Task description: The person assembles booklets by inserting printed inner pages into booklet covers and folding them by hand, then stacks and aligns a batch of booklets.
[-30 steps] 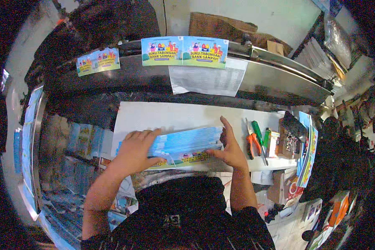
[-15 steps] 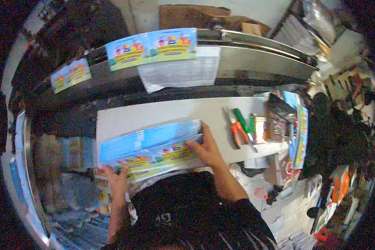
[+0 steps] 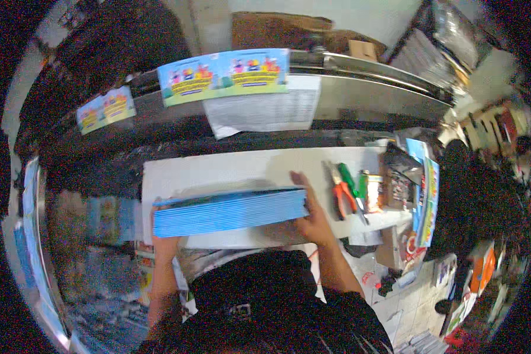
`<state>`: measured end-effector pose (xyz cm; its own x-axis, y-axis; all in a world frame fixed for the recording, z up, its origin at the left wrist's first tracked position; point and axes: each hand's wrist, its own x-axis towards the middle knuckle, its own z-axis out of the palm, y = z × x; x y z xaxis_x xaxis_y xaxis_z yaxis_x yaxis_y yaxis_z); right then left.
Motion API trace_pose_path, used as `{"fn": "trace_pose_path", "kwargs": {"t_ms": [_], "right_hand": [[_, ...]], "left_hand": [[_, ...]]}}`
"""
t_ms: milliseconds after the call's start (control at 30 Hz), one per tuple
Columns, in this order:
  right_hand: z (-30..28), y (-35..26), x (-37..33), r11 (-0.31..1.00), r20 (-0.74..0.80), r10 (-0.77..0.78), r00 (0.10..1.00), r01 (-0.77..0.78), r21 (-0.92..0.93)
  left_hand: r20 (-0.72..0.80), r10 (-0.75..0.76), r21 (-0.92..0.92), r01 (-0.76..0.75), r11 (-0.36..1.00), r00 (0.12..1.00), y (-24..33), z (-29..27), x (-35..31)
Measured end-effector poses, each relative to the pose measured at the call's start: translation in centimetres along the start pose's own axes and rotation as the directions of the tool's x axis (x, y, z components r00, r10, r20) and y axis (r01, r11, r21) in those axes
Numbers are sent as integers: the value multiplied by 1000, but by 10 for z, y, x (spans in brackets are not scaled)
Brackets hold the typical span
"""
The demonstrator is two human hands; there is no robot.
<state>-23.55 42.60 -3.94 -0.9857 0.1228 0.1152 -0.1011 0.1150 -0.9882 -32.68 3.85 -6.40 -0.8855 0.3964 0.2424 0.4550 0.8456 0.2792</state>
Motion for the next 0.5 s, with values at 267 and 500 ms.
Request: {"fn": "trace_pose_path", "kwargs": {"t_ms": [267,500], "right_hand": [[19,-6,14,983,-52,43,998,-33,182],[18,-9,20,979,-161,185,969,-168,116]], "left_hand": [[141,-354,-901,268,342,925,23,-10,11],[135,-419,-938,253,239,898,33,-12,25]]}}
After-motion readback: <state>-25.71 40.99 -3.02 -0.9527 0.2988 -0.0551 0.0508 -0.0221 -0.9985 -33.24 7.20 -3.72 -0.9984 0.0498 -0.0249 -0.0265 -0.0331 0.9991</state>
